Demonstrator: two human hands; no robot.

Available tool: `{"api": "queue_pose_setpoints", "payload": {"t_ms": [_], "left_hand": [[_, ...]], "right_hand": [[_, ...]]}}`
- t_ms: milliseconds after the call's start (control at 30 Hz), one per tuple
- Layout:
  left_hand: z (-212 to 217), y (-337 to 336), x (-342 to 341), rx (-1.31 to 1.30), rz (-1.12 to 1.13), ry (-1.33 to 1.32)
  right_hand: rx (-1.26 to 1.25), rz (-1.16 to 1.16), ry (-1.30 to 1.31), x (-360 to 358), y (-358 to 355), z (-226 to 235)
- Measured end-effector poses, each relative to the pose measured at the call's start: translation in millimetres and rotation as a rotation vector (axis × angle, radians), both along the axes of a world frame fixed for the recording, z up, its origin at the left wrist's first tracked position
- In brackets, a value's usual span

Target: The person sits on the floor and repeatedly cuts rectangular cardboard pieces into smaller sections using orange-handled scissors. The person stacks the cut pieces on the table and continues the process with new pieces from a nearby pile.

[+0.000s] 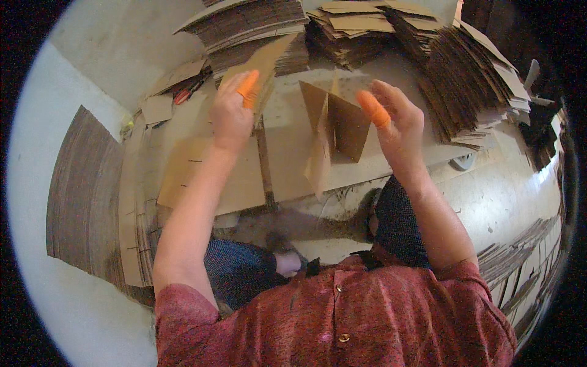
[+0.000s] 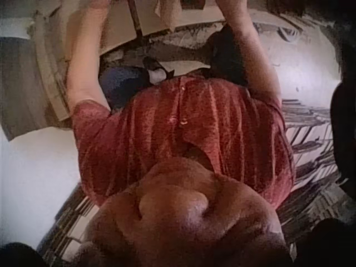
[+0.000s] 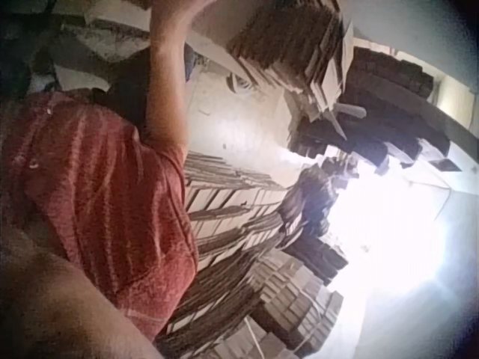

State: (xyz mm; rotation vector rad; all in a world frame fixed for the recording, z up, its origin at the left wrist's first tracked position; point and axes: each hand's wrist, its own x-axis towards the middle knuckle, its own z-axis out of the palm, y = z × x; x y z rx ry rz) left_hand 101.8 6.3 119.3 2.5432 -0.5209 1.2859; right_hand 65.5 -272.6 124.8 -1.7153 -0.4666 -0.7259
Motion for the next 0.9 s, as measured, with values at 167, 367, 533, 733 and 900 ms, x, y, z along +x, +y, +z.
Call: {"api": "queue_pose_setpoints", "payload": {"t_ms": [167,367,533,733,900], "left_hand": [[32.6,-77.1,-94.0,0.205,-0.407,0.070],[-5.2,-101.5,-129.9,-0.392,-0.222,0.216],[-41.0,-91.1,-134.4,-0.550,-0.183,0.476],[-42.0,-87.6,-132.0,-0.486,-0.271,0.341],[-48.1,-92.1,-136.0,-0.457,-0.277,0.383]], "right_hand": [[0.655,0.596,0.690,-12.5,6.4,34.0],[0.439,0.300,0.250,-27.1,-25.0,27.9],[0.268,0.344,0.186,-40.6,-34.0,29.5],[0.192,0.265,0.137,-52.2,-31.6,33.5],[-0.015,-0.024,0.195,-51.2,-32.5,14.5]]}}
